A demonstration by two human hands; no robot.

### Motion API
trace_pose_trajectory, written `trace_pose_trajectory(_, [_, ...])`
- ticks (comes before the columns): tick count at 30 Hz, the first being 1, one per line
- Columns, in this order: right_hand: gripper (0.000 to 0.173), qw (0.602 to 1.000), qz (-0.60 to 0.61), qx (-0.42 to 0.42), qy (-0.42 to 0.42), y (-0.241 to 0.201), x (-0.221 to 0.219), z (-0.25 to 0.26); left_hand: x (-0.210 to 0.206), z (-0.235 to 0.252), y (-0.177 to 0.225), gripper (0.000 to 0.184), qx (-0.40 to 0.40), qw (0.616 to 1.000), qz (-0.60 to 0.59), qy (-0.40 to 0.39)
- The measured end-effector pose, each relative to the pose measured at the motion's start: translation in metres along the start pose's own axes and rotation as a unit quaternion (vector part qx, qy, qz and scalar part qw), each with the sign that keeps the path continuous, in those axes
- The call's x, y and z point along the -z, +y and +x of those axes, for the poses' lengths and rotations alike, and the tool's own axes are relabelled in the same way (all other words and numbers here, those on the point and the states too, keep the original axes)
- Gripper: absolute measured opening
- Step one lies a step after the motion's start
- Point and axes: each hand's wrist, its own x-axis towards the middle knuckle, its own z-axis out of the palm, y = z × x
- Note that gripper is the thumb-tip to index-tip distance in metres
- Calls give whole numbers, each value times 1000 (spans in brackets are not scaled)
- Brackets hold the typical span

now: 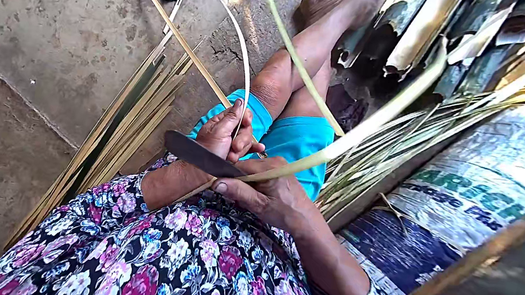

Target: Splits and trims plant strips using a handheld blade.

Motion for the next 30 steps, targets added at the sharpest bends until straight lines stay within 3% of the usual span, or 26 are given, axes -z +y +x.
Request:
trace_pose_trajectory(3, [45,999,-36,26,22,-3,-4,-8,5,-2,-2,43,-22,1000,-15,12])
trace_pose_trajectory(8, [51,995,-24,87,-45,-8,6,-26,18,5,5,42,-74,993,-54,71])
trace_pose_trajectory(10, [49,995,-30,90,-18,0,10,-22,12,11,6,42,-71,993,-60,76])
trace_pose_trajectory(12, [45,997,-41,66,30,6,17,-14,11,9,5,47,-53,998,-28,5])
trace_pose_trajectory(15, [37,997,-23,35,71,8,30,-8,16,5,2,70,3,993,59,-105])
trace_pose_trajectory(16, [35,996,-16,26,79,7,34,-9,21,0,-1,69,36,989,59,-129])
trace_pose_trajectory(19, [27,995,21,-25,97,2,32,-15,35,-19,-8,42,80,985,28,-152])
trace_pose_trajectory(23, [38,989,115,-87,40,-4,15,-15,43,-27,-20,36,72,993,19,-92])
trace_pose_trajectory(25, [47,991,88,-99,8,-2,9,-11,47,-25,-23,39,59,993,-7,-103])
trace_pose_trajectory(28, [48,992,95,-71,-53,4,7,-7,41,-25,-25,37,45,991,-26,-127])
trace_pose_trajectory(30, [45,993,95,-45,-58,7,6,-5,39,-27,-24,41,38,994,-31,-100])
